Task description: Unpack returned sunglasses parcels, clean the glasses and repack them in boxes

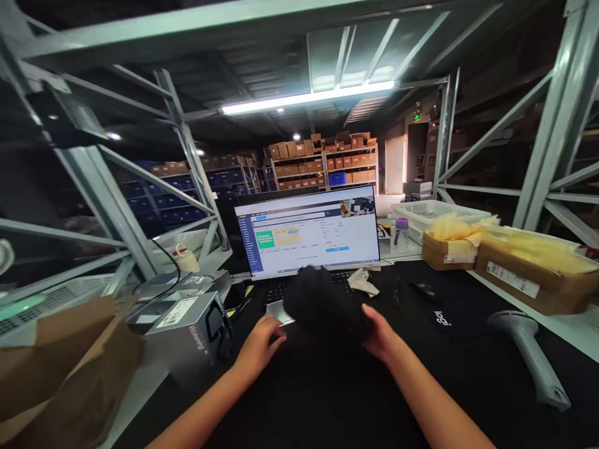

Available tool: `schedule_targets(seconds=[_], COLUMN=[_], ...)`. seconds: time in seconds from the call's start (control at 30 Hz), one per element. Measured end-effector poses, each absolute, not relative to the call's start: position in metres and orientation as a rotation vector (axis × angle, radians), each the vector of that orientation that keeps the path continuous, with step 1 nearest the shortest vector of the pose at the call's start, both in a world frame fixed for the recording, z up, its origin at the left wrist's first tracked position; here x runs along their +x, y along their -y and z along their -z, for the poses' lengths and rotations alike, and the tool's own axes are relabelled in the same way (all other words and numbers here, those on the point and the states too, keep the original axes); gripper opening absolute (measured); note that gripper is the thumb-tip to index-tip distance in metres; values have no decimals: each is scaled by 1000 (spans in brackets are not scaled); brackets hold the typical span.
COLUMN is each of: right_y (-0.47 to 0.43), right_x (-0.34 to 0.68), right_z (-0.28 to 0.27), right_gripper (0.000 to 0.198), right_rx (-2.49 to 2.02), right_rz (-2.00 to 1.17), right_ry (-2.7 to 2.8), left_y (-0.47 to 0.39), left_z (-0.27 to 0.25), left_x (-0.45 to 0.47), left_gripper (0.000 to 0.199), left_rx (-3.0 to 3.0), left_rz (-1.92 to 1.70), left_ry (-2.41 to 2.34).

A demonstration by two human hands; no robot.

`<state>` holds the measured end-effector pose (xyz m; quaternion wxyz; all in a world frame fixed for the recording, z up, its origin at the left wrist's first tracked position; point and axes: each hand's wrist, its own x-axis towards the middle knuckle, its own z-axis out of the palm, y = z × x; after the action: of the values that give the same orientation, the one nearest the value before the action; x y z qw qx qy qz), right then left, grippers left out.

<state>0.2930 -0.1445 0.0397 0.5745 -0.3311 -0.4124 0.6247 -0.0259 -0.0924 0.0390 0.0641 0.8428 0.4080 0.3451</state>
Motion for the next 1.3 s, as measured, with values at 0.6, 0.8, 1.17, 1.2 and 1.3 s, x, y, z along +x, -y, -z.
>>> schedule_targets(seconds=[0.6,0.8,1.17,1.2,1.3], right_y=[169,181,173,171,163], right_x=[231,229,196,195,196], right_z=[-30,-88,-115,-112,-103], right_gripper=[37,46,14,18,25], right_rx=[-1097,-773,-754,-749,-846], right_rz=[-494,-128,-253,-297,-362], right_ry=[1733,2048,2224,2199,2023], left_y=[169,176,173,173,171], left_z=[-32,-38,-52,-51,-50], left_x=[-15,-23,-28,-29,-29], left_gripper=[90,112,99,97,94], left_rx=[1484,2184,2222,2187,2008], left_rz=[-1280,-1060,-933,-941,-964], left_ry=[-846,-998,-894,-899,-962])
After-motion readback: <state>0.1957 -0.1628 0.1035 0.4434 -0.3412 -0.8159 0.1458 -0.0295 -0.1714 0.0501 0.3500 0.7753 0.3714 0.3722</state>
